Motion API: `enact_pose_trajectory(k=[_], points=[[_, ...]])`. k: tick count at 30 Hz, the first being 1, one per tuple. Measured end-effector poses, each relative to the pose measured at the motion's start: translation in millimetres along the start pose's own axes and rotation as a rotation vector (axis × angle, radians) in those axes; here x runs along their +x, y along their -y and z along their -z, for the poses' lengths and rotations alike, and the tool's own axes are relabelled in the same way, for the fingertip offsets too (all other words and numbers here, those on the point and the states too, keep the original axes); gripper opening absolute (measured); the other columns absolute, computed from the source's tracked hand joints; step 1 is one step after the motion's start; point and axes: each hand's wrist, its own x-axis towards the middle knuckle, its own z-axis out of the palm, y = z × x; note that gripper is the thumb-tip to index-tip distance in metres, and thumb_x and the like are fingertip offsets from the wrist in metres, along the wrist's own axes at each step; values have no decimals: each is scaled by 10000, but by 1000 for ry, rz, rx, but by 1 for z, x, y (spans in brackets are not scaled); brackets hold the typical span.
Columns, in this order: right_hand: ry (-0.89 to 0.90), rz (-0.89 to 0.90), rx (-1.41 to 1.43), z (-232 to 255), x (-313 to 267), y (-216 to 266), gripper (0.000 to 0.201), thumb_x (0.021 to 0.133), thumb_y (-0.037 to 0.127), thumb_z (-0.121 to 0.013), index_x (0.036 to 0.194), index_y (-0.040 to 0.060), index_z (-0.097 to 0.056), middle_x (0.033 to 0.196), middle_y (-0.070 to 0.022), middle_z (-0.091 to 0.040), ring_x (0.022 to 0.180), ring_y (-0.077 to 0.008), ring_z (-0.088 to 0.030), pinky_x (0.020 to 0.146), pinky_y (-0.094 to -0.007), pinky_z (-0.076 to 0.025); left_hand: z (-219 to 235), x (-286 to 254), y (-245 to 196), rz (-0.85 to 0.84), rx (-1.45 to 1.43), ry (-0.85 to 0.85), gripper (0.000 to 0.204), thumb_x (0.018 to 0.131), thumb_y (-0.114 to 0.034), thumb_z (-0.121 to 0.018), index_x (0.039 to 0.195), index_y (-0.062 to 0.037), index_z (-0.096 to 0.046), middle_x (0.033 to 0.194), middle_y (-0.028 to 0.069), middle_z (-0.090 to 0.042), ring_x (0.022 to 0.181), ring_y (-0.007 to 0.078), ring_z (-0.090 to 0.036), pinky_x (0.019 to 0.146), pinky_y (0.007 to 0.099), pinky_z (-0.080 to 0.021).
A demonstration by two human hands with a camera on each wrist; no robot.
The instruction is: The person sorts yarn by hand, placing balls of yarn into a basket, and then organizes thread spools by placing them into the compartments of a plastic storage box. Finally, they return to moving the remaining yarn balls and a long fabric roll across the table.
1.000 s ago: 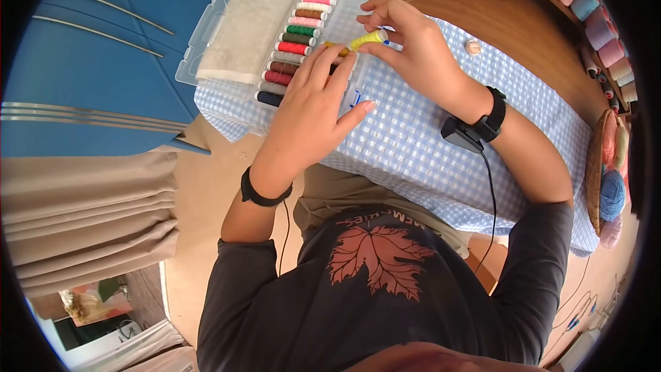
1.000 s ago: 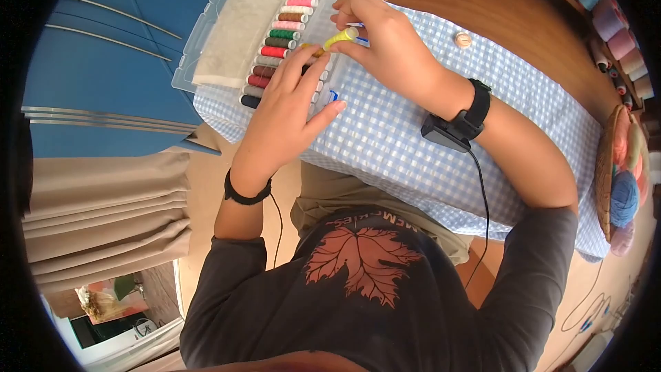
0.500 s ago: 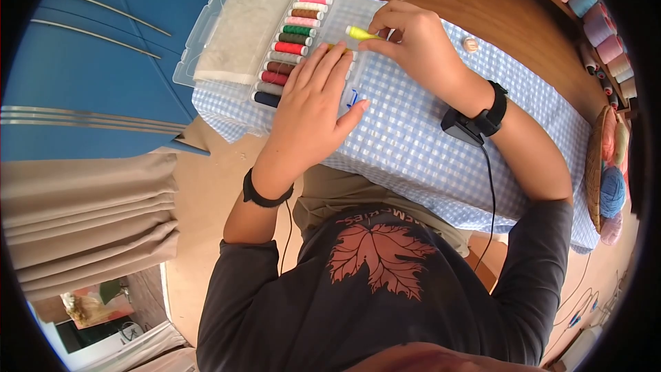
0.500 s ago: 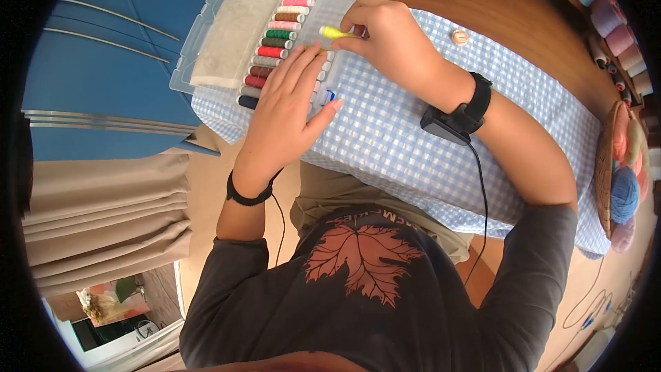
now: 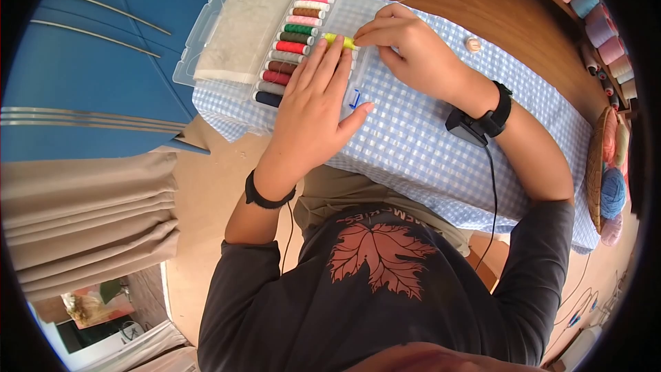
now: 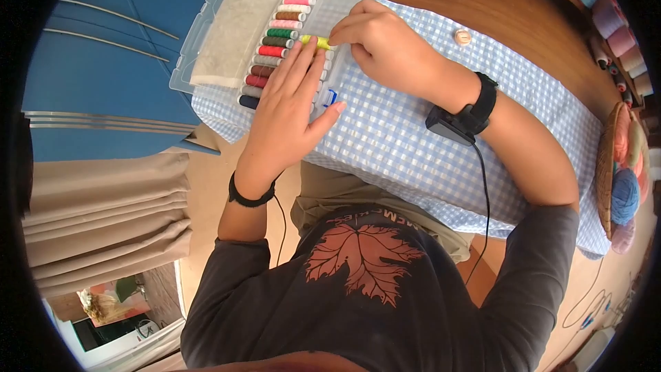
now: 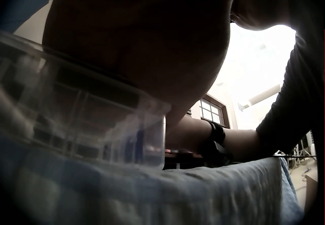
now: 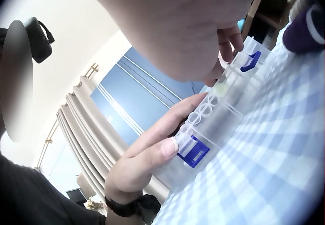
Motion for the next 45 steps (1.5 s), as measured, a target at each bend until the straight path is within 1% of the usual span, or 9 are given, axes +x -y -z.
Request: enact_pose_trajectory(k=[10, 16, 19, 25, 28, 32, 38, 40, 45], points=[[56, -192, -74, 66, 9, -17, 230, 912, 30, -747, 1137, -14, -770, 1166, -142, -792, 1026, -299, -744, 810, -402, -604, 10, 2, -3, 25, 46, 145, 936, 1037, -539, -672, 1642, 113, -382, 1728, 310, -377, 1648, 433, -309, 1337, 541, -235], [654, -545, -348, 103, 7, 1, 315, 861, 223, -849, 1058, -6, -759, 940, -152, -797, 849, -302, -770, 756, -418, -588, 10, 0, -17, 70, 110, 69, 924, 1018, -536, -707, 1661, 51, -397, 1704, 296, -418, 1647, 433, -311, 1332, 522, -227], [648, -621, -310, 93, 2, -1, 405, 815, 289, -880, 1061, -6, -751, 937, -150, -791, 848, -291, -762, 743, -415, -577, 26, 4, -47, -55, 76, -3, 797, 992, -421, -781, 1612, -6, -500, 1584, 272, -531, 1531, 434, -468, 1256, 499, -356], [634, -572, -140, 70, -4, -4, 366, 807, 240, -860, 1066, 7, -749, 880, -130, -751, 808, -274, -717, 730, -403, -561, 12, 0, -87, -5, -659, 182, 495, 942, -160, -837, 1391, -28, -677, 1189, 141, -691, 948, 276, -687, 833, 390, -577], [631, -554, -130, 70, -3, -3, 314, 800, 187, -842, 1044, 12, -751, 875, -131, -743, 792, -259, -711, 711, -405, -562, -5, -2, -84, 15, -603, 27, 381, 947, -137, -829, 1291, -31, -706, 1058, 103, -719, 838, 239, -683, 758, 371, -573], [655, -555, -70, 74, 1, -7, 326, 815, 140, -824, 1093, 6, -720, 847, -118, -737, 754, -217, -703, 663, -378, -541, -18, -8, -74, 61, -687, 62, 246, 953, -119, -819, 1166, -33, -729, 972, 93, -718, 799, 222, -687, 720, 361, -571], [203, -311, 263, 82, 56, -8, 276, 882, 30, -793, 1099, -2, -626, 774, -68, -720, 636, -133, -655, 584, -298, -472, -47, -9, -71, 19, -751, 57, 110, 966, -124, -805, 933, -55, -726, 827, 52, -700, 696, 185, -685, 608, 320, -526], [200, -494, 273, 81, 81, 16, 161, 883, 111, -803, 888, -33, -732, 792, -144, -753, 783, -186, -730, 689, -366, -556, -48, -9, -73, 19, -742, 49, 122, 966, -137, -807, 918, -62, -724, 817, 47, -697, 680, 189, -680, 604, 327, -522], [465, -256, 31, 19, 99, -35, 302, 874, 142, -860, 1056, -12, -674, 788, -50, -722, 697, -124, -660, 628, -291, -491, -46, -9, -71, -2, -745, 31, 138, 962, -158, -812, 899, -75, -723, 813, 39, -695, 659, 208, -669, 591, 353, -506]])
